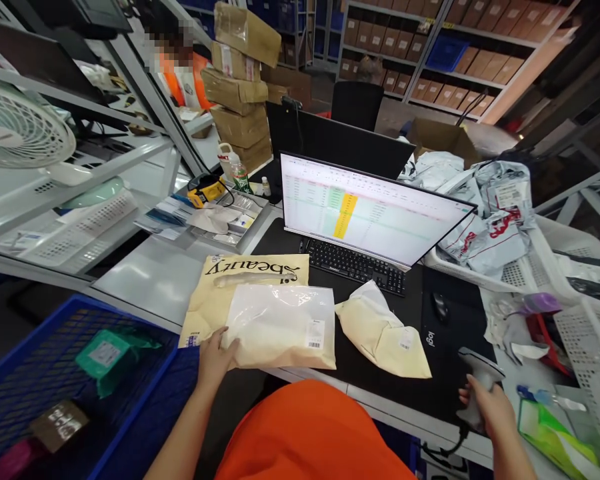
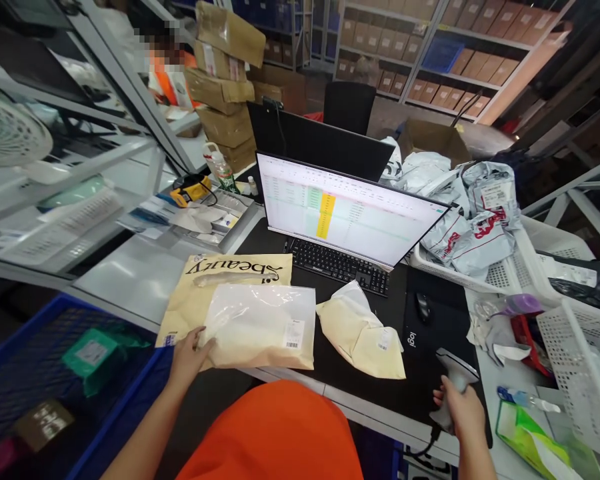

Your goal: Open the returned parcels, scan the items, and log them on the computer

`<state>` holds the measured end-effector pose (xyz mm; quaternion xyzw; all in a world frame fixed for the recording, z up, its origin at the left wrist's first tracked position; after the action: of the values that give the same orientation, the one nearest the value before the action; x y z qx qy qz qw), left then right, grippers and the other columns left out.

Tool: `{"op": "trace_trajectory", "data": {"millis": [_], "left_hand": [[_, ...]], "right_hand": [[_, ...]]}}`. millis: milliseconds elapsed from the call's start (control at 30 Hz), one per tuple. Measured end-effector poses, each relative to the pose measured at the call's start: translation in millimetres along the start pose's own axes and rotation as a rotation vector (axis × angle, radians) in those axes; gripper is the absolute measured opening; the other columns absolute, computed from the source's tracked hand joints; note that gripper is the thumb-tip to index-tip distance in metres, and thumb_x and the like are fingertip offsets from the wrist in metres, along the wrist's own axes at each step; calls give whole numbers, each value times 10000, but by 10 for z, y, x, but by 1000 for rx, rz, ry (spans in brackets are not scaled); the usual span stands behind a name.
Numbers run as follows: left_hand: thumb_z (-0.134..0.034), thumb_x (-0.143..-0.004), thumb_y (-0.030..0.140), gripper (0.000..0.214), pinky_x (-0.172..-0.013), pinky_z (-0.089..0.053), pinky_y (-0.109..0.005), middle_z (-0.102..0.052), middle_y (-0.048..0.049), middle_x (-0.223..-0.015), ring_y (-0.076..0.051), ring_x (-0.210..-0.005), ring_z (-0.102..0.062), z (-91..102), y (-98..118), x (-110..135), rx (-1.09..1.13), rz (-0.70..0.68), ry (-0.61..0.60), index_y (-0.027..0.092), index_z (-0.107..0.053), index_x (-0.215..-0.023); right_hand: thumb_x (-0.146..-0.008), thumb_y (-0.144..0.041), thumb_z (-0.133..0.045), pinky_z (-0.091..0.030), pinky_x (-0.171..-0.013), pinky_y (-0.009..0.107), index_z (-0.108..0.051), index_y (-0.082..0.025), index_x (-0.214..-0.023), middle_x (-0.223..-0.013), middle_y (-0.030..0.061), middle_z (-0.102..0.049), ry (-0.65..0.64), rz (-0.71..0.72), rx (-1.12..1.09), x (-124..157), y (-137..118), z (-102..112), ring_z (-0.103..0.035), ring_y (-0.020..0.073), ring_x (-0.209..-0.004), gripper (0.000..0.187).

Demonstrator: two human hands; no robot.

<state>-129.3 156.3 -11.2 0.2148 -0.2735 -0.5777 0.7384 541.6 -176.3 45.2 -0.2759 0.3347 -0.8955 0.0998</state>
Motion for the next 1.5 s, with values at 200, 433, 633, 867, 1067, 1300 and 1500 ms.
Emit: {"op": "trace_trajectory", "data": {"millis": [200,433,633,867,1067,1300,1500], "left_hand": [[-588,-604,423,500,-725,-555,-374,-718,-42,-851,-273,-773,-676,4,149,-29,118,63,-145,224,-702,-1048],[-555,-572,481,370,-865,-539,-423,-776,-56,-874,-347,-973,-698,39,380,73,214,79,-210,247,-762,-770],[-641,-575,599,473,-828,-573,-392,-796,-72,-944,-351,-994,-712,129,597,272,267,141,-216,233,-787,-838],[-660,-561,740,598,-988,-543,-415,-796,-108,-1039,-377,-1138,-688,101,703,420,182,157,-256,215,-783,-820],[-643,-562,730,640,-1064,-500,-465,-789,-113,-1087,-388,-1181,-672,54,581,491,131,166,-238,214,-796,-908],[-571,-684,662,604,-1085,-490,-474,-772,-131,-1144,-377,-1224,-652,100,602,515,157,220,-182,176,-780,-977],[-516,-727,625,564,-1077,-497,-460,-778,-126,-1125,-367,-1231,-647,158,643,541,180,185,-146,181,-795,-935]], "right_hand": [[-646,-728,-490,-613,-844,629,-583,-352,-861,-681,161,-669,-8,-55,145,-359,500,-36,-731,435,-878,442],[-831,-676,-346,-513,-984,646,-613,-315,-1172,-1108,238,-682,230,193,353,-149,-4,-224,-629,449,-1183,564],[-775,-605,-575,-397,-1169,495,-453,-150,-1434,-1476,222,-441,-148,550,319,386,-773,-1242,-450,367,-1405,810],[-757,-325,-569,-437,-1103,442,-587,-93,-1355,-1442,248,-473,-86,496,374,380,-862,-1493,-479,350,-1383,642],[-887,-369,-438,-571,-937,419,-753,-144,-1083,-1087,145,-758,53,550,102,539,-1078,-1169,-723,279,-1009,435],[-933,-155,-522,-610,-902,323,-728,-192,-998,-1126,103,-761,39,1110,-184,1635,-1957,-1024,-733,212,-1053,220],[-885,4,-470,-599,-937,294,-634,-167,-1146,-1137,135,-733,-148,1540,-293,2342,-2599,-1186,-697,189,-1132,352]]}}
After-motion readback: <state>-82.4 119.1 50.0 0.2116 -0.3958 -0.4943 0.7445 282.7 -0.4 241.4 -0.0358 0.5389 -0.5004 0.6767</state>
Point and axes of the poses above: each hand's wrist, its own x-axis away from the middle knuckle, its own z-axis out of the back of the hand, y = z × x, the point moved 7 cm from there along -x, towards the middle knuckle
